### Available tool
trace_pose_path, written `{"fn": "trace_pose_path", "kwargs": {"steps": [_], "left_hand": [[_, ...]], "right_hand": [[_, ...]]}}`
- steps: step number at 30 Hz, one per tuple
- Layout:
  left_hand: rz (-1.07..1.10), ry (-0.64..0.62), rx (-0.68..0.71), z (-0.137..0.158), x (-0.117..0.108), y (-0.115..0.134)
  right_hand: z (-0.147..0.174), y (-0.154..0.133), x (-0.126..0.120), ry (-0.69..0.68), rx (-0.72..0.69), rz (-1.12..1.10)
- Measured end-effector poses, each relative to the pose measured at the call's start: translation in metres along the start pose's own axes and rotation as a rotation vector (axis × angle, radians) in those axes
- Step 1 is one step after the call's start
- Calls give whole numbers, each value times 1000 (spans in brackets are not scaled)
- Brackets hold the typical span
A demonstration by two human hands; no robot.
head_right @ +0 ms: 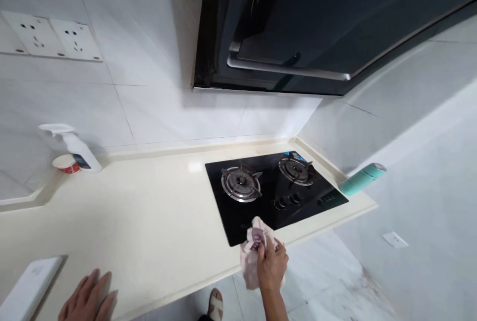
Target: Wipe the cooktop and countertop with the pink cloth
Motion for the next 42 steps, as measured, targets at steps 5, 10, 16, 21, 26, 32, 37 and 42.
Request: {"fn": "trace_pose_path", "kwargs": {"steps": [5,10,16,21,26,32,37,42], "left_hand": [[-54,-1,-47,1,-9,14],[-92,-34,-60,0,-17,15],[-116,-119,-91,-4,-18,18],[-143,-187,-168,-3,-16,24],[-177,-145,-151,-1,-19,30],[-214,-67,-152,2,-18,29],[-199,-20,-130,5,-16,29],[-164,13,-119,10,-17,33]], "right_hand": [[-43,-39,16,-17,-137,-45],[-29,-76,46,-329,-367,147],[-61,53,18,-322,-143,194],[-118,199,-2,-259,244,99],[-173,267,-2,-313,436,-28],[-158,237,-2,-397,470,43],[-96,168,-5,-328,268,88],[-33,103,5,-335,-9,99]]}}
Point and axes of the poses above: each hand's wrist, its own z-axis away from the middle knuckle, its own x-axis out of the palm, y = z × x, the point moved 5 cm from there along -z, towards the middle knuckle, and after that the axes turned 12 degrees about -y, right-handed, at the moved point
